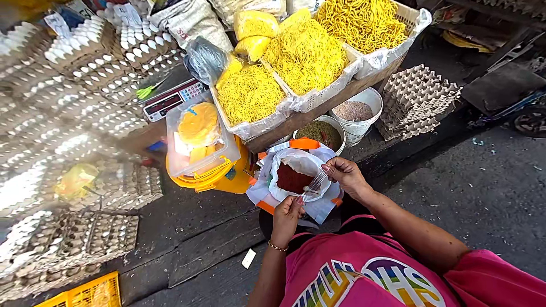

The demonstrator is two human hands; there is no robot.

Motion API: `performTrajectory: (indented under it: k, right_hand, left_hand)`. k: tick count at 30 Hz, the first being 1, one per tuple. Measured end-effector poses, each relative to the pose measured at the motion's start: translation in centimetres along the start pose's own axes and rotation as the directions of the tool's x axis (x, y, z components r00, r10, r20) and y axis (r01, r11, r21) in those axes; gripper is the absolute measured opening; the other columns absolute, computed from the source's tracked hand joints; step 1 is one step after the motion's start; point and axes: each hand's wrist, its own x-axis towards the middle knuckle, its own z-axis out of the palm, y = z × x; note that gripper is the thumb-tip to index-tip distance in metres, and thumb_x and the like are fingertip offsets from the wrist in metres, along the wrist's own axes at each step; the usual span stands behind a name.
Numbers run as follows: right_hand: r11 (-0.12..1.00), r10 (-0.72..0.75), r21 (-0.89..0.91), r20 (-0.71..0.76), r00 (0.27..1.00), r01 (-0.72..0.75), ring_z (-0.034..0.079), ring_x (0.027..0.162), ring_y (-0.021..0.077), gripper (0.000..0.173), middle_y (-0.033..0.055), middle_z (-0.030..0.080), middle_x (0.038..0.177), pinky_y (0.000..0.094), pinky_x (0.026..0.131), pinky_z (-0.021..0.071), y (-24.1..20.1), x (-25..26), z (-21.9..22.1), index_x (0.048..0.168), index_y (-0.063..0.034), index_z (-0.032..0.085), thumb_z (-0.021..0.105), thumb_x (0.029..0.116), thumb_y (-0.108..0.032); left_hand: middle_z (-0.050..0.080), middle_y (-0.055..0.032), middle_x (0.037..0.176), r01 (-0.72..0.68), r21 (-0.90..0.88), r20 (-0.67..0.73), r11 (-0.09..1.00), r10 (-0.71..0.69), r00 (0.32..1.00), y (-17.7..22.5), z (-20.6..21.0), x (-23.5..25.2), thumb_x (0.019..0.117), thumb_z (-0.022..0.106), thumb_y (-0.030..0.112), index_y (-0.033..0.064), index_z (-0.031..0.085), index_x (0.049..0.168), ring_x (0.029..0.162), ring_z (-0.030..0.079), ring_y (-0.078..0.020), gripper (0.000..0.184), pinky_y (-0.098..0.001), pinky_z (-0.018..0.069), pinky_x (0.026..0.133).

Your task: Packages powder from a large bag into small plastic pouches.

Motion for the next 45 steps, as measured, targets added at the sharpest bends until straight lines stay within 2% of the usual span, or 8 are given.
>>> performTrajectory:
  k: [8, 17, 22, 31, 33, 35, 39, 45]
  right_hand:
    - [0.994, -0.105, -0.029, -0.053, 0.993, 0.104, 0.058, 0.061, 0.0022, 0.010, -0.0060, 0.062, 0.071, 0.0192, 0.060, 0.0521, -1.0, 0.3, -1.4, 0.090, -0.0108, 0.065, 0.065, 0.0998, -0.012]
    - [0.991, -0.132, -0.047, -0.062, 0.989, 0.129, 0.059, 0.062, 0.0028, 0.009, -0.0047, 0.063, 0.074, 0.0191, 0.060, 0.0522, -1.2, 0.6, -2.7, 0.092, -0.0113, 0.065, 0.064, 0.1002, -0.012]
    - [0.988, -0.153, -0.050, -0.118, 0.981, 0.148, 0.057, 0.061, 0.0018, 0.008, -0.0058, 0.063, 0.075, 0.0174, 0.059, 0.0509, -1.5, 0.8, -3.7, 0.093, -0.0126, 0.066, 0.064, 0.1012, -0.014]
    - [0.990, -0.138, -0.046, -0.067, 0.988, 0.135, 0.057, 0.061, 0.0008, 0.009, -0.0073, 0.062, 0.073, 0.0172, 0.060, 0.0507, -1.2, 0.9, -2.7, 0.091, -0.0128, 0.063, 0.065, 0.1002, -0.012]
    - [0.989, -0.138, -0.058, -0.020, 0.990, 0.136, 0.057, 0.062, 0.0006, 0.009, -0.0073, 0.061, 0.073, 0.0169, 0.060, 0.0506, -1.0, 0.8, -1.8, 0.091, -0.0124, 0.063, 0.065, 0.1001, -0.013]
    - [0.985, -0.141, -0.089, 0.055, 0.989, 0.145, 0.056, 0.061, 0.0013, 0.010, -0.0058, 0.061, 0.073, 0.0174, 0.059, 0.0501, -0.6, 0.4, -0.8, 0.091, -0.0110, 0.063, 0.064, 0.1006, -0.014]
    - [0.965, -0.112, -0.208, 0.217, 0.970, 0.158, 0.053, 0.055, 0.0064, 0.016, 0.0011, 0.059, 0.069, 0.0210, 0.051, 0.0461, 1.3, -0.9, 1.2, 0.090, -0.0060, 0.063, 0.065, 0.1010, -0.017]
    - [0.953, -0.063, -0.266, 0.289, 0.955, 0.144, 0.058, 0.063, 0.0103, 0.017, 0.0057, 0.062, 0.075, 0.0264, 0.058, 0.0517, 3.6, -1.1, 3.8, 0.089, -0.0008, 0.066, 0.066, 0.0997, -0.014]
  left_hand:
    - [0.066, 0.0015, 0.083, 0.077, -0.056, 0.104, 0.995, -0.071, 0.992, -0.5, -0.8, 0.7, 0.1029, 0.058, 0.013, 0.0009, 0.066, 0.106, 0.071, 0.063, -0.0049, 0.015, -0.0209, 0.0546, 0.068]
    - [0.060, 0.0064, 0.068, 0.028, 0.035, -0.007, 0.999, -0.027, 1.000, -0.3, -0.8, 1.1, 0.1089, 0.045, 0.017, 0.0058, 0.064, 0.087, 0.061, 0.058, -0.0020, 0.031, -0.0193, 0.0521, 0.062]
    - [0.065, 0.0013, 0.082, 0.094, -0.009, 0.096, 0.996, -0.093, 0.991, -1.0, -1.8, 0.9, 0.1031, 0.057, 0.012, 0.0003, 0.065, 0.107, 0.070, 0.062, -0.0054, 0.015, -0.0215, 0.0544, 0.068]
    - [0.059, 0.0078, 0.065, 0.123, 0.127, -0.002, 0.984, -0.124, 0.992, -1.1, -3.9, 0.0, 0.1084, 0.046, 0.017, 0.0061, 0.063, 0.085, 0.057, 0.056, -0.0004, 0.031, -0.0179, 0.0495, 0.059]
    - [0.063, 0.0060, 0.072, 0.148, 0.229, 0.046, 0.962, -0.162, 0.986, -1.4, -5.3, -0.7, 0.1092, 0.045, 0.019, 0.0050, 0.065, 0.090, 0.066, 0.061, -0.0008, 0.031, -0.0196, 0.0541, 0.068]
    - [0.071, -0.0032, 0.097, 0.183, 0.303, 0.119, 0.935, -0.228, 0.966, -1.8, -7.2, -1.5, 0.1101, 0.043, 0.021, 0.0003, 0.068, 0.112, 0.090, 0.068, -0.0053, 0.033, -0.0254, 0.0562, 0.088]
    - [0.057, -0.0117, 0.147, 0.216, 0.308, 0.166, 0.927, -0.276, 0.947, -2.0, -8.1, -2.2, 0.1101, 0.039, 0.028, 0.0047, 0.054, 0.146, 0.135, 0.053, -0.0151, 0.046, -0.0361, 0.0402, 0.116]
    - [0.068, -0.0102, 0.127, 0.123, 0.098, 0.107, 0.987, -0.134, 0.985, -3.5, -2.0, -0.5, 0.1036, 0.059, 0.019, 0.0024, 0.061, 0.136, 0.116, 0.066, -0.0150, 0.036, -0.0347, 0.0527, 0.104]
